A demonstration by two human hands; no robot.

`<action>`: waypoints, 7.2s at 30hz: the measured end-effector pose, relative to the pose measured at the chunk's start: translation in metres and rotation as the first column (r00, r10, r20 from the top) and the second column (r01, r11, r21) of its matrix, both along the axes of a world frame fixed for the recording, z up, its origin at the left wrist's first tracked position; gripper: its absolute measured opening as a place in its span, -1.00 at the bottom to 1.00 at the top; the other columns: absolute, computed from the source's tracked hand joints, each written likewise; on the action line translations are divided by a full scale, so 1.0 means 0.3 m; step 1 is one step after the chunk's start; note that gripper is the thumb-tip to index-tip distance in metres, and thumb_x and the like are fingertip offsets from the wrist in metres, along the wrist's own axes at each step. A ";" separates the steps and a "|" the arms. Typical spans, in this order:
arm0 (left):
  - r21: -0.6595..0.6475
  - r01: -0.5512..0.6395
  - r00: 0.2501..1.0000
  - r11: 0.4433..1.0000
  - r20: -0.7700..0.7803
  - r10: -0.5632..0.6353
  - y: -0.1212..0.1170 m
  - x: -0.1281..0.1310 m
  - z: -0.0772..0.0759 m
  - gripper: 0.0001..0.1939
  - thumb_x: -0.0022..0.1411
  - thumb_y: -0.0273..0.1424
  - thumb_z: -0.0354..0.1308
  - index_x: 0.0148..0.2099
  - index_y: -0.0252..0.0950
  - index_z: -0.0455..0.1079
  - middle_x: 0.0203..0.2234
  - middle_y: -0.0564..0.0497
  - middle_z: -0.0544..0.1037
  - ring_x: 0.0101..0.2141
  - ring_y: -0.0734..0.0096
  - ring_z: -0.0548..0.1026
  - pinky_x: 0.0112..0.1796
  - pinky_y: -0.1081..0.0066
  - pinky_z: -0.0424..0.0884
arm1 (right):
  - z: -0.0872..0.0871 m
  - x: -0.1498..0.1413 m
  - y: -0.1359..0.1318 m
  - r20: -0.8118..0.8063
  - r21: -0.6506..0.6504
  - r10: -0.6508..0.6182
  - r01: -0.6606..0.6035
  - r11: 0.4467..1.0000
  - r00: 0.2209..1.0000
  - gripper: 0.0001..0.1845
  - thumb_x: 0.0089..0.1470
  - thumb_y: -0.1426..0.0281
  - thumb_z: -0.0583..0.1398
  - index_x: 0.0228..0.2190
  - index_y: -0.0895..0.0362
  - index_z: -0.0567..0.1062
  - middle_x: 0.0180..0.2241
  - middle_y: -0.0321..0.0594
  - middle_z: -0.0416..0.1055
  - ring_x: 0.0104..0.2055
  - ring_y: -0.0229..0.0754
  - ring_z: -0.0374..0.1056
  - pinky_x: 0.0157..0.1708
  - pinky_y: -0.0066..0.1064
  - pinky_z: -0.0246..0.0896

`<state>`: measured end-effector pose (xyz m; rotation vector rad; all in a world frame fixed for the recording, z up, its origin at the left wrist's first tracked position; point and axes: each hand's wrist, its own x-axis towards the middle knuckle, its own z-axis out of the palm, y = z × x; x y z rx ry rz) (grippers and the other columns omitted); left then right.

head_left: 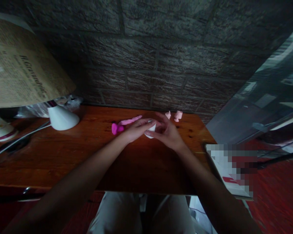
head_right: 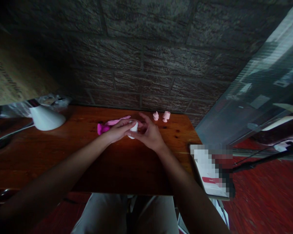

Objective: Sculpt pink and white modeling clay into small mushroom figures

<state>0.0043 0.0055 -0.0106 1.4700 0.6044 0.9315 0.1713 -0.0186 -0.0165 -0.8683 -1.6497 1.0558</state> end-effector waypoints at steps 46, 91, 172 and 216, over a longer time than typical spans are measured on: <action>0.010 -0.060 0.995 0.998 0.075 0.059 -0.027 0.039 -0.017 -0.60 -0.02 -0.36 0.45 -0.10 -0.35 0.52 -0.17 -0.09 0.61 -0.14 0.30 0.56 -0.04 0.27 0.43 | 0.074 0.077 0.013 0.068 0.129 -0.050 0.041 0.991 0.996 -0.63 0.07 0.11 0.31 -0.15 0.06 0.56 -0.55 -0.42 0.23 -0.52 -0.32 0.16 -0.51 -0.44 0.06; -0.018 0.078 0.997 0.997 -0.025 -0.078 -0.062 0.035 0.001 -0.54 -0.06 -0.30 0.46 -0.10 -0.38 0.51 -0.40 -0.07 0.63 -0.49 0.42 0.58 -0.52 0.49 0.49 | 0.094 0.129 -0.031 -0.190 -0.473 0.352 -0.399 0.786 0.917 -0.41 -0.01 -0.03 0.31 -0.06 0.06 0.41 -0.71 -0.47 0.37 -0.83 -0.39 0.10 -0.84 -0.59 -0.15; -0.023 -0.152 0.985 0.988 0.076 0.154 -0.038 0.044 0.002 -0.54 0.14 -0.21 0.33 0.00 -0.25 0.28 -0.12 -0.06 0.52 -0.37 0.45 0.59 -0.44 0.46 0.56 | 0.096 0.073 0.013 -0.388 -0.522 0.013 -0.232 0.821 0.921 -0.61 0.12 0.05 0.26 -0.41 0.14 0.46 -0.60 -0.31 0.51 -0.68 -0.40 0.25 -0.68 -0.59 0.14; -0.304 -0.021 0.984 0.953 0.162 0.074 -0.036 0.048 -0.012 -0.62 0.04 -0.09 0.38 -0.31 -0.32 0.48 -0.60 0.14 0.41 -0.70 0.70 0.19 -0.71 0.58 0.00 | 0.083 0.072 0.013 -0.227 -0.250 0.054 -0.112 0.962 0.972 -0.50 -0.01 0.01 0.34 -0.61 0.12 0.34 -0.68 -0.45 0.14 -0.65 -0.43 -0.02 -0.65 -0.51 -0.15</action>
